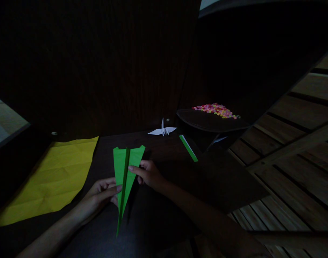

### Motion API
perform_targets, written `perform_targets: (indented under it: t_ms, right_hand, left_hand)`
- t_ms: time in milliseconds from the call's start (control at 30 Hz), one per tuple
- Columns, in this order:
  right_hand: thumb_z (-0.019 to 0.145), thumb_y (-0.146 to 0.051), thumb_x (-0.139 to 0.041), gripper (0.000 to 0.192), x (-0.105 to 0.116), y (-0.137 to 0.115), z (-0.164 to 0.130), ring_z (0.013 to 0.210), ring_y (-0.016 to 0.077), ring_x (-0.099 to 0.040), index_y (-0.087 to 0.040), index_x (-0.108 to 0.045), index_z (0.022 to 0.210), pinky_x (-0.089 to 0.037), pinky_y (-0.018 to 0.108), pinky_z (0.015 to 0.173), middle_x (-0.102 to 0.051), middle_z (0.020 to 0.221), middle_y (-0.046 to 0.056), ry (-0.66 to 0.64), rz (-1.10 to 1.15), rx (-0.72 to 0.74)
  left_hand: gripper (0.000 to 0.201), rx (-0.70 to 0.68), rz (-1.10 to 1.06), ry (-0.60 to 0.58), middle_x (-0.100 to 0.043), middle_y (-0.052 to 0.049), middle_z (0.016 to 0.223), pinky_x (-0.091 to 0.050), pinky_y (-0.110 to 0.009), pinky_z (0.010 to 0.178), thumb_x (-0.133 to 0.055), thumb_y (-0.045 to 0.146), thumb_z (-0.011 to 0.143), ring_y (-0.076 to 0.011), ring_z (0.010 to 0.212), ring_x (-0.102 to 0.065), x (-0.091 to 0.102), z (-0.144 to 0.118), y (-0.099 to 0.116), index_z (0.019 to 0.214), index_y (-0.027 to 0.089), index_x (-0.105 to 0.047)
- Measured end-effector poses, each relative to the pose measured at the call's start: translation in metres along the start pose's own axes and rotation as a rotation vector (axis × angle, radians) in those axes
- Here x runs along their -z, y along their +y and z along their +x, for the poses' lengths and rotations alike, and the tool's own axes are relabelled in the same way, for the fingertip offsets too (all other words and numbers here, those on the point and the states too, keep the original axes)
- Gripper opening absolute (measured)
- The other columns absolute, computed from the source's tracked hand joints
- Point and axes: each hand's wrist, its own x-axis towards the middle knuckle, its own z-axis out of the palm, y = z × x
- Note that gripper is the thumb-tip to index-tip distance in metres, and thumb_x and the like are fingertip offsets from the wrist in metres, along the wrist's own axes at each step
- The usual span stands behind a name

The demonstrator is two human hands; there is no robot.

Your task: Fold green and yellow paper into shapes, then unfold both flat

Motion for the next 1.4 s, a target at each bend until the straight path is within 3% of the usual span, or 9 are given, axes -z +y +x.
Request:
perform_targets:
  t_ms: [200, 367, 533, 800, 967, 1167, 1400]
  right_hand:
    - [0.07, -0.043, -0.075, 0.032, -0.002, 0.001, -0.002, 0.038, 0.0061, -0.045, -0.016, -0.06, 0.078, -0.034, 0.018, 0.036, -0.057, 0.058, -0.005, -0.089, 0.021, -0.02]
    - [0.074, -0.041, -0.073, 0.03, -0.002, 0.003, -0.006, 0.04, 0.006, -0.047, -0.017, -0.056, 0.07, -0.034, 0.018, 0.037, -0.059, 0.059, -0.004, -0.214, -0.033, -0.032]
    - [0.076, -0.043, -0.071, 0.031, -0.003, 0.001, -0.008, 0.04, 0.0057, -0.046, -0.017, -0.055, 0.068, -0.035, 0.018, 0.038, -0.06, 0.058, -0.003, -0.24, -0.059, -0.042]
    - [0.082, -0.042, -0.066, 0.028, -0.006, 0.002, -0.01, 0.039, 0.0063, -0.046, -0.018, -0.052, 0.077, -0.036, 0.017, 0.037, -0.056, 0.058, -0.005, -0.171, -0.122, 0.033]
    - [0.083, -0.034, -0.066, 0.024, -0.01, 0.008, -0.013, 0.039, 0.0063, -0.049, -0.021, -0.046, 0.085, -0.038, 0.016, 0.034, -0.054, 0.064, -0.007, -0.088, -0.107, 0.141]
    - [0.087, -0.032, -0.062, 0.016, -0.012, 0.008, -0.016, 0.044, 0.0075, -0.054, -0.018, -0.056, 0.09, -0.043, 0.017, 0.038, -0.057, 0.07, -0.003, -0.113, -0.185, 0.211]
    - [0.069, -0.027, -0.079, 0.034, -0.011, 0.006, -0.021, 0.056, 0.0093, -0.055, -0.019, -0.063, 0.098, -0.045, 0.019, 0.049, -0.064, 0.076, -0.001, -0.056, -0.477, 0.425]
  left_hand:
    - [0.033, -0.048, 0.032, 0.074, -0.075, -0.008, 0.077, -0.057, -0.026, 0.057, -0.08, 0.039, 0.075, -0.0172, 0.063, -0.068, 0.001, 0.002, 0.0, 0.094, 0.012, -0.074]
    - [0.036, -0.095, 0.017, 0.192, -0.076, -0.009, 0.083, -0.059, -0.029, 0.062, -0.081, 0.041, 0.073, -0.0197, 0.069, -0.071, 0.002, 0.004, 0.002, 0.093, 0.013, -0.072]
    - [0.036, -0.107, 0.012, 0.206, -0.077, -0.008, 0.083, -0.058, -0.027, 0.061, -0.083, 0.037, 0.072, -0.0205, 0.072, -0.072, 0.003, 0.005, 0.002, 0.095, 0.013, -0.069]
    - [0.048, -0.139, -0.002, 0.261, -0.077, -0.007, 0.091, -0.059, -0.03, 0.066, -0.086, 0.029, 0.068, -0.022, 0.078, -0.073, 0.001, 0.005, 0.002, 0.107, 0.015, -0.061]
    - [0.053, -0.152, -0.041, 0.354, -0.076, -0.005, 0.086, -0.059, -0.03, 0.066, -0.089, 0.03, 0.062, -0.0216, 0.076, -0.073, -0.002, 0.005, 0.005, 0.104, 0.016, -0.059]
    - [0.056, -0.19, -0.066, 0.443, -0.073, -0.002, 0.08, -0.059, -0.03, 0.068, -0.09, 0.032, 0.059, -0.0193, 0.073, -0.071, 0.003, 0.008, 0.002, 0.101, 0.016, -0.057]
    - [0.055, -0.266, -0.068, 0.521, -0.072, 0.001, 0.077, -0.059, -0.024, 0.066, -0.09, 0.031, 0.06, -0.0157, 0.071, -0.07, 0.003, 0.008, 0.001, 0.1, 0.018, -0.055]
